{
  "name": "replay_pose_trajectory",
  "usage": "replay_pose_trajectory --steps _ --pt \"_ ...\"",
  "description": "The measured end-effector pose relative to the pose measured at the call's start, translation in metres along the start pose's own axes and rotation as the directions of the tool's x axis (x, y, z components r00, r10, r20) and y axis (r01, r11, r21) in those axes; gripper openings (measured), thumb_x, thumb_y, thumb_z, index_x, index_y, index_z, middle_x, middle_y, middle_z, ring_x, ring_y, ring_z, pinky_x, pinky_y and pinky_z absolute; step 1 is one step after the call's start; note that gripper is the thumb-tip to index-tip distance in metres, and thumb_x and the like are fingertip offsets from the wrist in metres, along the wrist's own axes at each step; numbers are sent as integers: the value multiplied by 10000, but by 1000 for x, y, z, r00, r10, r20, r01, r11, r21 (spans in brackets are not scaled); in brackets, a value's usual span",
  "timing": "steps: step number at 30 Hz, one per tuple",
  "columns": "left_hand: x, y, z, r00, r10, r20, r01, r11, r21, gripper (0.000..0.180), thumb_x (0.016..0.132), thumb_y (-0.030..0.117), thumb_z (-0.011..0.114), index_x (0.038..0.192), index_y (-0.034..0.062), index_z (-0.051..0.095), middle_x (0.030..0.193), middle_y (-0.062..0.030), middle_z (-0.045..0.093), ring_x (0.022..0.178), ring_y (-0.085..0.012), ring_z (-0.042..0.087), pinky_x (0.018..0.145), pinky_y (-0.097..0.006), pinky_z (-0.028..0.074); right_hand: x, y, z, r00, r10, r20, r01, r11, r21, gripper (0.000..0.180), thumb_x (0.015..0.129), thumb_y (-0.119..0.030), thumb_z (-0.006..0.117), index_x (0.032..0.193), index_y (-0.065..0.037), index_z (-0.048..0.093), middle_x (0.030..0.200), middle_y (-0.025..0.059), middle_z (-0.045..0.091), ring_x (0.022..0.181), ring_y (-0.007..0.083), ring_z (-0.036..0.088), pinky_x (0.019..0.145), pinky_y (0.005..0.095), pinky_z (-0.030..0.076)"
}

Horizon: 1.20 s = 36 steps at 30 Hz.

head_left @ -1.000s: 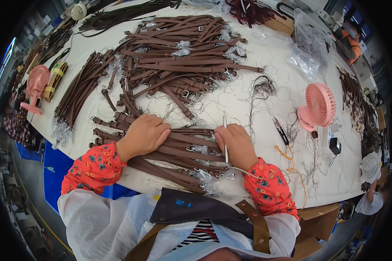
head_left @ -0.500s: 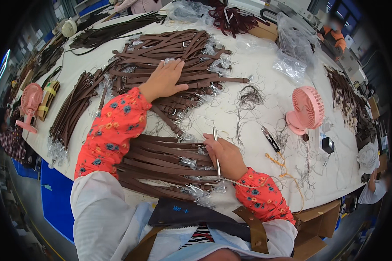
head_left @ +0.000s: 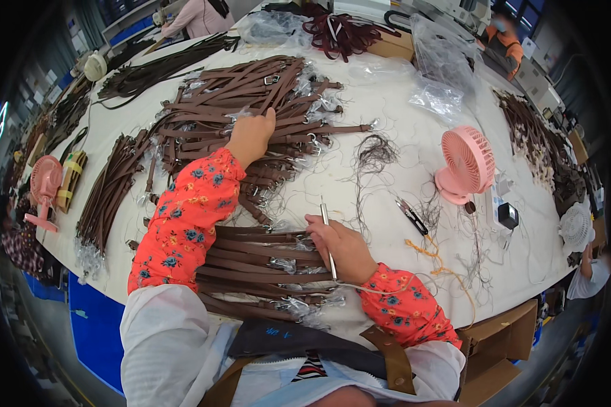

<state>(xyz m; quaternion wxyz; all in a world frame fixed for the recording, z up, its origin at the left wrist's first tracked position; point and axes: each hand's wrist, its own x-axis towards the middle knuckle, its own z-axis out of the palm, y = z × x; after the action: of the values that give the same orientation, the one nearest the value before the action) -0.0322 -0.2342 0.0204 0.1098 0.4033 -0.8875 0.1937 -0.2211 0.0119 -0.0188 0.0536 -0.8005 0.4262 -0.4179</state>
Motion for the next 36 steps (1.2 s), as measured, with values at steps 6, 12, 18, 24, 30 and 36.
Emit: replay_pose_trajectory --steps 6,12,18,24,30,36 --pt "14 -19 -45 980 -193 -56 174 956 -236 367 713 101 647 1075 47 616 831 -210 673 817 -408 656 724 -503 526 1 -2 -2 1000 16 -22 -16 1000 19 330 876 -66 650 1188 -38 545 849 144 622 712 320 647 598 393 542" --pt "36 -43 -93 936 -352 -5 322 860 -396 566 688 232 722 1216 67 599 1007 -221 686 955 -394 650 853 -456 512 5 -4 -4 999 5 -46 -3 999 35 253 867 -48 653 1100 -44 553 979 139 663 771 311 660 622 385 549" --pt "37 -42 -130 945 -305 -119 245 899 -363 582 691 176 737 1236 66 566 1019 -197 683 958 -393 637 829 -439 502 4 0 -9 993 2 -116 13 991 130 270 835 -15 663 1068 -74 540 1134 122 667 824 316 653 695 386 551" --pt "16 -34 -155 918 -142 -370 42 963 -267 630 693 95 745 1278 86 511 1042 -194 664 949 -401 627 787 -449 504 13 -1 -23 961 -102 -256 108 994 11 262 840 43 622 1044 -81 513 1213 200 624 1037 347 628 964 427 475" --pt "-53 1 -164 863 166 -478 -254 959 -126 649 676 67 706 1290 29 502 950 -129 611 855 -346 593 734 -430 476 1 44 -35 798 94 -596 10 986 169 104 981 -33 467 1078 -66 487 1389 310 462 1287 372 493 1091 457 334" --pt "-165 24 -115 955 280 -99 -296 923 -246 557 723 7 558 1279 44 538 950 -81 581 839 -267 565 762 -378 437 6 48 -33 867 214 -451 -146 973 180 94 986 -58 482 1079 -66 493 1344 241 542 1206 324 552 1051 399 375"
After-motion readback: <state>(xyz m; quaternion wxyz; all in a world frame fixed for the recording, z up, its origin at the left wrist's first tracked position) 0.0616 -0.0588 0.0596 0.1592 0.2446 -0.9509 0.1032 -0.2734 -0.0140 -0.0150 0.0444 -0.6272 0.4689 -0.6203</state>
